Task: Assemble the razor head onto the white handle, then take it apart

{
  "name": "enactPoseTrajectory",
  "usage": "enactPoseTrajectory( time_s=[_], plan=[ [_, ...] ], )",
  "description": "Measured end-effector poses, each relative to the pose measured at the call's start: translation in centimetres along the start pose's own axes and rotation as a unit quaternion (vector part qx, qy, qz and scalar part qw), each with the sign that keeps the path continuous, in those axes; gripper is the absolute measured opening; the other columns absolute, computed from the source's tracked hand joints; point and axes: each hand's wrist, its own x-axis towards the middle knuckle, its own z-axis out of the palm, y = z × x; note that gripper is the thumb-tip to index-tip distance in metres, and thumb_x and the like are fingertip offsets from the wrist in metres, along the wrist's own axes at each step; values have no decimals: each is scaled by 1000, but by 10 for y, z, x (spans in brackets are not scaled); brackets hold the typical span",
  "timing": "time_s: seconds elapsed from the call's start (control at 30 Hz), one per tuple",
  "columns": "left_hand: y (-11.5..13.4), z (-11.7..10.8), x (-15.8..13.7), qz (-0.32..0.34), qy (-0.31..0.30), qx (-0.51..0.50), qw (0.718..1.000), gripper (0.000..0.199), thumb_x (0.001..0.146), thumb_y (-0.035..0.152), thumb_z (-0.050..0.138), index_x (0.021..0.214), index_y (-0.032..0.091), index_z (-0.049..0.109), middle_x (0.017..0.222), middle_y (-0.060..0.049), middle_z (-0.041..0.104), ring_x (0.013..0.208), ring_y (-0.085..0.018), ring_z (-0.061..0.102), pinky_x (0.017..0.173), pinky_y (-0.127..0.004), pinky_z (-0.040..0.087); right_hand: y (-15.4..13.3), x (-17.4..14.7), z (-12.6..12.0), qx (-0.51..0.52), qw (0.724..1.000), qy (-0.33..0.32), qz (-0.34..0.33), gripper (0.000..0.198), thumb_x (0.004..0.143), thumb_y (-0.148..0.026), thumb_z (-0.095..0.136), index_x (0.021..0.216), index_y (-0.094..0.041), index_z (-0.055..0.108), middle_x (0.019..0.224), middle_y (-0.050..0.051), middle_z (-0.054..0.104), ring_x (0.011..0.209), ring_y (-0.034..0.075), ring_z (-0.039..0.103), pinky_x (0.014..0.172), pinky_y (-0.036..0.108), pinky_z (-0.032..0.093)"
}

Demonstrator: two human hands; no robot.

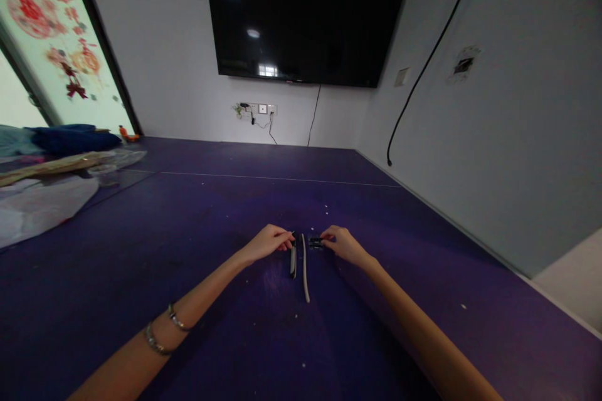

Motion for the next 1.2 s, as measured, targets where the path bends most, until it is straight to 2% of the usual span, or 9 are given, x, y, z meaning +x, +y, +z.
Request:
enactPoseTrajectory(
  time_s=[0.6,0.87,1.2],
  plan=[
    [0,-2,-5,7,-7,6,1000,29,83,33,49,82,11,67,75,-6,69,63,-11,59,65,-25,46,4,3,3,-10,1000,-3,-8,22,78,-15,51,88,-17,70,85,6,67,74,16,61,69,29,49],
    [-6,-1,-6,12,-17,4,1000,28,83,32,49,83,11,67,76,-6,68,63,-11,59,67,-25,47,0,4,4,12,1000,8,-4,20,77,-15,52,81,-16,71,80,6,68,73,16,62,69,27,49],
    [-7,5,-3,47,-20,38,998,29,82,32,47,84,12,67,75,-6,68,65,-13,59,66,-25,46,0,8,5,6,1000,5,-10,20,77,-14,53,85,-18,71,83,5,67,74,15,61,72,28,48]
  ],
)
